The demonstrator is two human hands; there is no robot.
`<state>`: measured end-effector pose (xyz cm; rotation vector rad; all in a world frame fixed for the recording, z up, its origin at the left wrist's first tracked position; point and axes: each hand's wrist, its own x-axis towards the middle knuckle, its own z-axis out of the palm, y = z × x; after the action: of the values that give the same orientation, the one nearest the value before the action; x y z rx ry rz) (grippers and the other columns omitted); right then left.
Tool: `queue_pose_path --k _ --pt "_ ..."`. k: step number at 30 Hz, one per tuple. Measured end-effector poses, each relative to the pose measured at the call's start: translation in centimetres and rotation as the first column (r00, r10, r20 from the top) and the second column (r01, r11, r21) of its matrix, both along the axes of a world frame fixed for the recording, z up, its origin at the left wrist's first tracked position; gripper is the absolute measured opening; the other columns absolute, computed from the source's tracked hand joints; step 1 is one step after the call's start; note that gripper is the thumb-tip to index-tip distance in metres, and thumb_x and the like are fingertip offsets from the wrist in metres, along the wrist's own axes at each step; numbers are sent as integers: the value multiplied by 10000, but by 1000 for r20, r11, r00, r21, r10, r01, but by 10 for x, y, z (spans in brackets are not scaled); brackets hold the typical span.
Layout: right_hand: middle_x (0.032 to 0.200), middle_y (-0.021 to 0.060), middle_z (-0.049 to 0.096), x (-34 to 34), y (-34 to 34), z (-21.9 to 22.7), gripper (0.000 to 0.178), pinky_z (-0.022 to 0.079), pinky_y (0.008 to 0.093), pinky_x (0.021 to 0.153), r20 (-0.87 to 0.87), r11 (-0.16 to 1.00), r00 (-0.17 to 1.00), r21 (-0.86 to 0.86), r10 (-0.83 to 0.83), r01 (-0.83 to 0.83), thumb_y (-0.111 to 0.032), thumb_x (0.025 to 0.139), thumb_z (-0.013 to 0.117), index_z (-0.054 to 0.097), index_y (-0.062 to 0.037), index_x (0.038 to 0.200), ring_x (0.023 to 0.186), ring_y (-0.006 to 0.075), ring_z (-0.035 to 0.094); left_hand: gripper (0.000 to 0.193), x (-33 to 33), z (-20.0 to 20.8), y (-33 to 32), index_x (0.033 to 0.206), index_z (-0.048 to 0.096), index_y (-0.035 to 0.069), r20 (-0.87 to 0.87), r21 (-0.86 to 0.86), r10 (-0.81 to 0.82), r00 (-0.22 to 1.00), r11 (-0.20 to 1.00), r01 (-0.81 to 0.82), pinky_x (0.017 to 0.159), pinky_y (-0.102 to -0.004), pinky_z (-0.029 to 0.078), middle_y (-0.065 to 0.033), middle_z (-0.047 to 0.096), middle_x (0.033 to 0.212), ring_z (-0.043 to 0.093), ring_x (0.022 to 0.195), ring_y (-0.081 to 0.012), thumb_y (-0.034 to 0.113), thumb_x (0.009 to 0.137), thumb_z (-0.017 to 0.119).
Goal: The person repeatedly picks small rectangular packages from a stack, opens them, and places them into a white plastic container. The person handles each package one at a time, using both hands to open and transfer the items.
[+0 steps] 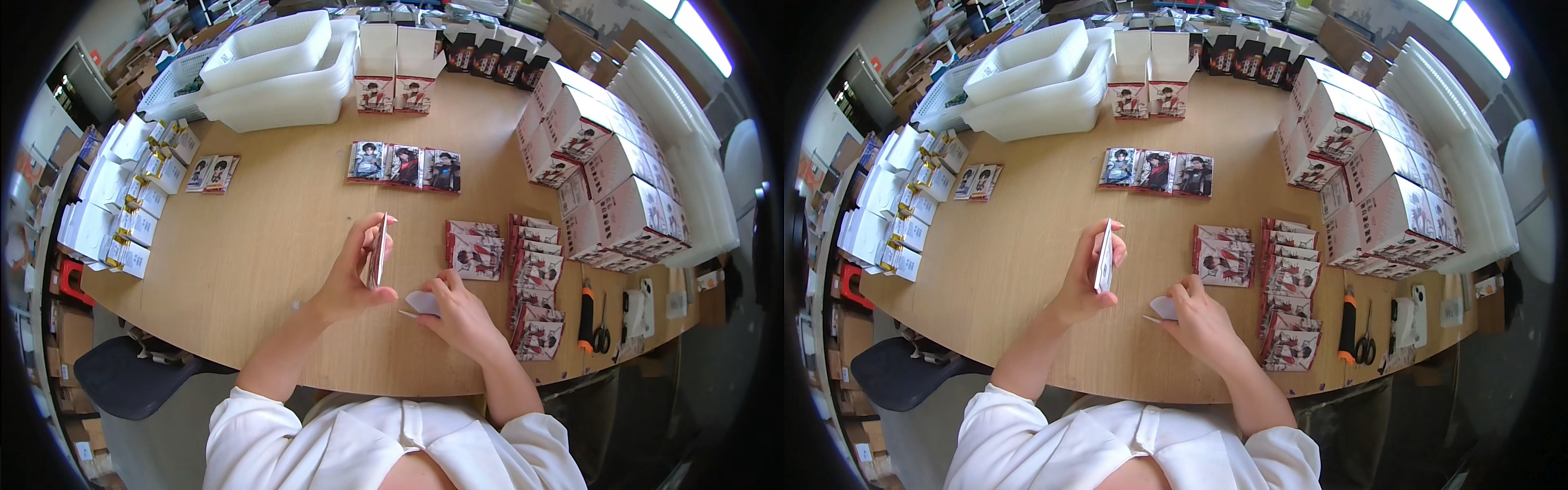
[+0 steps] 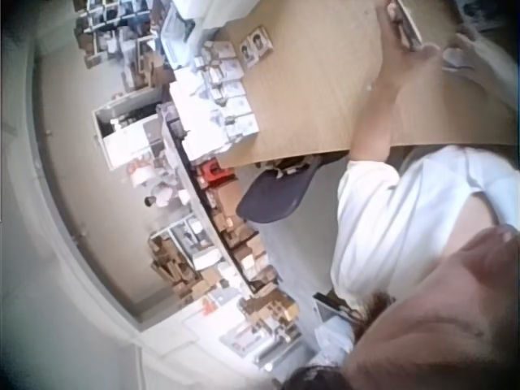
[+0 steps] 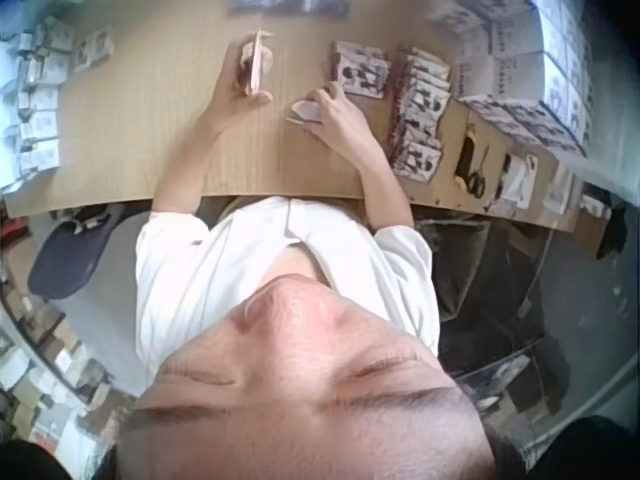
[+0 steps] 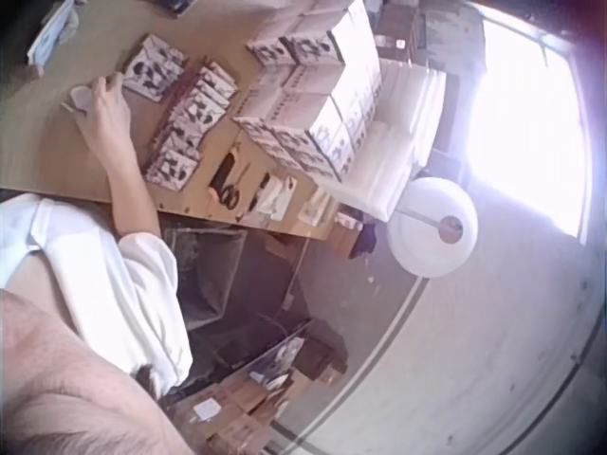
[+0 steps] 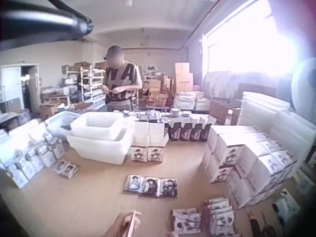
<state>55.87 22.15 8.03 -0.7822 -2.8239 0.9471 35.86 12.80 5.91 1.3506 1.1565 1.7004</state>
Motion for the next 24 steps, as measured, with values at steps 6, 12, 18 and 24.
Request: queue_pose_path --k 6,12,18,24 --pt "858 141 605 -2 1 -3 336 485 393 689 -80 997 996 -72 -46 40 -91 721 733 552 -27 997 786 341 607 832 3 8 4 1312 340 56 334 -75 -59 941 993 89 787 -314 406 -57 490 963 492 857 -156 589 763 667" --pt "773 106 617 -5 6 3 185 459 316 563 -276 941 923 -284 -267 187 -54 732 732 608 -3 859 644 226 587 610 -2 5 4 1188 432 68 865 -43 -87 495 968 245 935 -506 467 -109 554 974 589 976 -285 586 876 505" --pt "1062 113 617 -11 3 19 218 471 366 787 -683 982 707 105 184 -155 -38 633 773 684 -69 830 922 266 594 599 -2 5 6 931 593 18 947 -222 142 289 938 268 959 -537 462 -211 575 1111 495 1200 -369 608 835 548" --pt "1175 168 609 -18 -2 -1 219 461 416 887 -742 975 633 178 222 -133 20 650 722 696 -38 860 1096 337 584 452 28 -2 2 906 572 98 892 -348 180 414 859 376 932 -397 487 -134 623 1006 602 1016 -251 536 813 638"
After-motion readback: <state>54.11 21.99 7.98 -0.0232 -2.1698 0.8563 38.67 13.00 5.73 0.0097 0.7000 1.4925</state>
